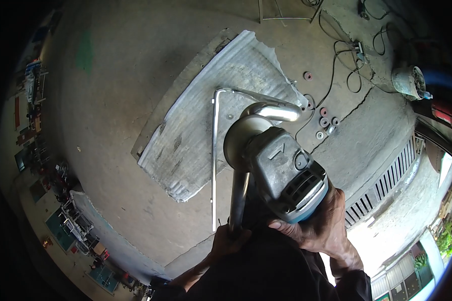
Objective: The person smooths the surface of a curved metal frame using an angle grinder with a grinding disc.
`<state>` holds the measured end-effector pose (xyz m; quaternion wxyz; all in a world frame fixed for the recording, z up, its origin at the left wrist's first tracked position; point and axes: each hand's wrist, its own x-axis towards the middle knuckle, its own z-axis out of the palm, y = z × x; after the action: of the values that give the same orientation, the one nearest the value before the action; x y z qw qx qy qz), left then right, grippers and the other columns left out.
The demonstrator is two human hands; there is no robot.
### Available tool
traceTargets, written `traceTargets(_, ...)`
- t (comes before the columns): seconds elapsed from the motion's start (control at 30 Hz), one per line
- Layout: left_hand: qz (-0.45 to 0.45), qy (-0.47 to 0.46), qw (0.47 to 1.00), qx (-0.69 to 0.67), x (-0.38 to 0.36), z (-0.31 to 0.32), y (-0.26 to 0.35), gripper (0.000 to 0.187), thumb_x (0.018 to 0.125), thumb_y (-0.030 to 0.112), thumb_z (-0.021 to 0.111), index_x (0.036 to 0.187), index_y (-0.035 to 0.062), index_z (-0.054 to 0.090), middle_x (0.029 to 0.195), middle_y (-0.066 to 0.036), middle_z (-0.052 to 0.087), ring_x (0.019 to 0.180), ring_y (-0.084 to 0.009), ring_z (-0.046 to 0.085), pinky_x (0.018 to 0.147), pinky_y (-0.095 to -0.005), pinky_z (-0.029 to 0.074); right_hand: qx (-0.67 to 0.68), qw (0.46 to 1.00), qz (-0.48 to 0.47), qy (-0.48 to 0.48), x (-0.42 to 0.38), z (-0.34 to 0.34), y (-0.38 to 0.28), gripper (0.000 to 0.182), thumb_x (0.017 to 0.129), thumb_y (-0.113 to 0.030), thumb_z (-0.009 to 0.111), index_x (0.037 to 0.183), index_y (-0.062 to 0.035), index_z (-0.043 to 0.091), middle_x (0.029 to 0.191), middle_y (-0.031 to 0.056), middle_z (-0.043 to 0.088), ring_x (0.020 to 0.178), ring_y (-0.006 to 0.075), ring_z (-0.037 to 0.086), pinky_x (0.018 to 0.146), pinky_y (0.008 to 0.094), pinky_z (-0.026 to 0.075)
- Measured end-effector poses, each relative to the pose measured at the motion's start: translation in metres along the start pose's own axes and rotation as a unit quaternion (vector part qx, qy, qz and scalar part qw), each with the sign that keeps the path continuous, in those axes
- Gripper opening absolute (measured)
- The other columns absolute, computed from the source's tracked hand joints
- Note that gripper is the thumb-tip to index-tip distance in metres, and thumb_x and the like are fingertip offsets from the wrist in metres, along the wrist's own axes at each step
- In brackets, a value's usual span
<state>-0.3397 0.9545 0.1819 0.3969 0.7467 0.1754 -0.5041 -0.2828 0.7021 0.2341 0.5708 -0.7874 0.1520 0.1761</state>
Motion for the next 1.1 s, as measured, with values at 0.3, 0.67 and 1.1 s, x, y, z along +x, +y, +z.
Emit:
traceTargets(0.3,-0.009,-0.027,0.998,-0.057,0.003,-0.001,-0.013,0.029,0.076,0.030,0.070,0.066,0.0039,0.061,0.055,-0.003,0.057,0.054,-0.0096,0.055,0.050,-0.0295,0.041,-0.015,1.000,0.009,-0.020,-0.002,0.000,-0.007,0.101,0.066,-0.045,0.077,0.125,0.0153,0.022,0.090,0.0260,0.061,0.077,0.0359,0.066,0.066,0.0380,0.056)
traceTargets(0.67,0.015,-0.032,0.999,-0.013,0.005,-0.004,-0.015,0.032,0.073,0.032,0.072,0.066,0.0024,0.061,0.053,-0.003,0.056,0.052,-0.0090,0.054,0.048,-0.0290,0.040,-0.005,0.997,-0.014,0.072,0.003,0.005,-0.012,0.081,0.066,-0.038,0.079,0.113,0.0112,0.037,0.082,0.0159,0.065,0.074,0.0249,0.068,0.065,0.0322,0.055)
traceTargets(1.1,-0.005,-0.027,1.000,-0.003,0.003,-0.009,-0.004,0.030,0.073,0.032,0.073,0.071,0.0032,0.063,0.057,-0.005,0.059,0.055,-0.0118,0.057,0.052,-0.0299,0.044,0.000,1.000,0.023,0.020,-0.013,0.003,0.000,0.081,0.065,-0.045,0.078,0.109,0.0127,0.042,0.081,0.0181,0.064,0.073,0.0283,0.067,0.065,0.0344,0.055)
